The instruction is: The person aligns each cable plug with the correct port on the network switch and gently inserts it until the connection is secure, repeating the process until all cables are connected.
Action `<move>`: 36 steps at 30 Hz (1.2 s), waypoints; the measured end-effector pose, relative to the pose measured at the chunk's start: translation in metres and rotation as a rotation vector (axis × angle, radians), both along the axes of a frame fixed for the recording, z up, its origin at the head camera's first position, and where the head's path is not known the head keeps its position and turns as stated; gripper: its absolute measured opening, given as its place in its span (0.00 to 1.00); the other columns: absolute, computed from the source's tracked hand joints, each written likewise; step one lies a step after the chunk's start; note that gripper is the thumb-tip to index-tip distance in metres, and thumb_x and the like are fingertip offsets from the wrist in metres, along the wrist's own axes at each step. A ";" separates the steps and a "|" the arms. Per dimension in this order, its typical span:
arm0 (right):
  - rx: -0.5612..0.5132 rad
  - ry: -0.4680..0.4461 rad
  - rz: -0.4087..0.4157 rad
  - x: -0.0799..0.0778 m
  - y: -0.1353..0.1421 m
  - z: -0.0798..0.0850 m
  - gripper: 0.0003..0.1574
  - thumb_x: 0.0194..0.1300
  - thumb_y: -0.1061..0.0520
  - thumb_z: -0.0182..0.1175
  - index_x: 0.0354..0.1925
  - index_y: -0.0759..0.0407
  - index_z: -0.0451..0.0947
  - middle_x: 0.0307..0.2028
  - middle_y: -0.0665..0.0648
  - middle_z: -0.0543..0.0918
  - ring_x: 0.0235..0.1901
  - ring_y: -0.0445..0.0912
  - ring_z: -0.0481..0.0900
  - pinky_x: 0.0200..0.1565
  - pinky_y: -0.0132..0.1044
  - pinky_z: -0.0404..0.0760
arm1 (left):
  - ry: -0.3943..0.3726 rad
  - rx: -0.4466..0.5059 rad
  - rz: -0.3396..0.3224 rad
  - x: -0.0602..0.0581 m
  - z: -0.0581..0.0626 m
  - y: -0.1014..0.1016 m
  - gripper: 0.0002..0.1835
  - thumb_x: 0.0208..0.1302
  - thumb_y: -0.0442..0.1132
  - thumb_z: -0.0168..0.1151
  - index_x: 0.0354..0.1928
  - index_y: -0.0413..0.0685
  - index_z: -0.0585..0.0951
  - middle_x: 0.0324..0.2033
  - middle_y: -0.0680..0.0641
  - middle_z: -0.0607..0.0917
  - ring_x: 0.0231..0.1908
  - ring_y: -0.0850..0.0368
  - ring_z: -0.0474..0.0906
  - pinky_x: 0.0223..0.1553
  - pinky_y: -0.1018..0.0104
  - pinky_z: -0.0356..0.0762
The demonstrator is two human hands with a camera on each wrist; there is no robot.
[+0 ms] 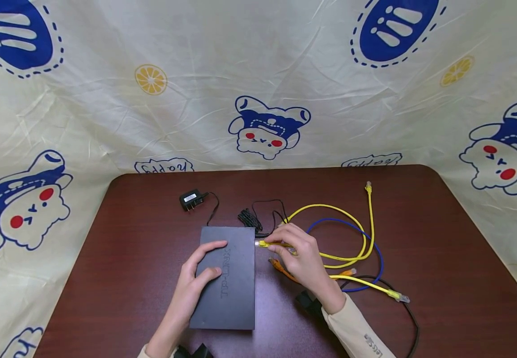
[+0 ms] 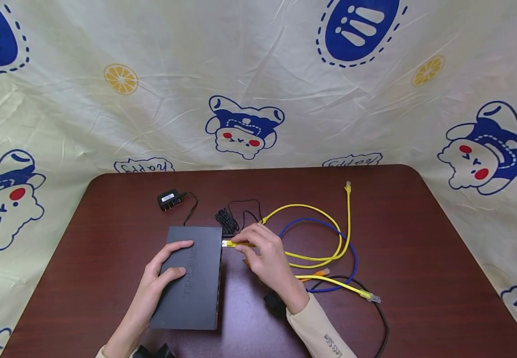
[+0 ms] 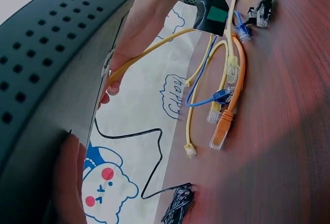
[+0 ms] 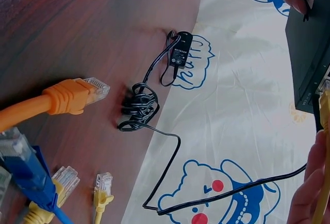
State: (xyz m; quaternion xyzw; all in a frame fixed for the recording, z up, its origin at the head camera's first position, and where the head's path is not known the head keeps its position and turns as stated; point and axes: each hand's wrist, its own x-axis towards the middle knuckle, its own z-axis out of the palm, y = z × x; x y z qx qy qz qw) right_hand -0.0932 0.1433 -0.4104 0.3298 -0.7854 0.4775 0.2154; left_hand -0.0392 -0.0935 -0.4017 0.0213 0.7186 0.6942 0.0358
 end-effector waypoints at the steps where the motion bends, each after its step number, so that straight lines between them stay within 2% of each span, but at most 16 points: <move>1: -0.002 0.001 0.000 0.000 0.000 0.000 0.17 0.48 0.74 0.68 0.36 0.60 0.83 0.35 0.53 0.82 0.39 0.47 0.78 0.45 0.29 0.74 | 0.001 0.001 -0.001 0.000 0.000 0.000 0.25 0.56 0.30 0.57 0.56 0.59 0.79 0.56 0.52 0.76 0.50 0.50 0.71 0.51 0.53 0.64; 11: -0.042 0.019 0.002 0.000 -0.003 0.000 0.16 0.47 0.76 0.68 0.35 0.61 0.84 0.34 0.53 0.82 0.38 0.47 0.78 0.43 0.28 0.74 | -0.003 -0.013 -0.010 0.001 0.002 0.001 0.26 0.57 0.28 0.56 0.55 0.61 0.79 0.55 0.53 0.77 0.50 0.51 0.72 0.51 0.54 0.65; 22: -0.102 0.071 0.031 -0.006 -0.009 -0.005 0.17 0.46 0.78 0.67 0.34 0.62 0.83 0.31 0.55 0.80 0.32 0.47 0.77 0.35 0.28 0.75 | -0.017 -0.026 -0.025 -0.003 0.003 0.000 0.26 0.56 0.28 0.55 0.55 0.62 0.80 0.55 0.52 0.77 0.47 0.50 0.74 0.48 0.54 0.68; 29: -0.092 0.076 0.027 -0.009 -0.010 -0.008 0.18 0.45 0.79 0.67 0.33 0.63 0.83 0.31 0.56 0.80 0.31 0.47 0.78 0.34 0.30 0.77 | -0.006 -0.025 -0.011 -0.004 0.003 0.000 0.26 0.55 0.28 0.56 0.54 0.59 0.80 0.55 0.51 0.77 0.48 0.50 0.73 0.50 0.54 0.66; 36: -0.048 0.076 -0.008 -0.016 -0.011 -0.009 0.19 0.45 0.78 0.67 0.34 0.61 0.83 0.32 0.55 0.79 0.32 0.48 0.78 0.34 0.34 0.79 | 0.025 -0.055 0.015 -0.010 -0.001 0.002 0.27 0.54 0.27 0.56 0.54 0.60 0.80 0.55 0.53 0.77 0.49 0.51 0.72 0.51 0.53 0.64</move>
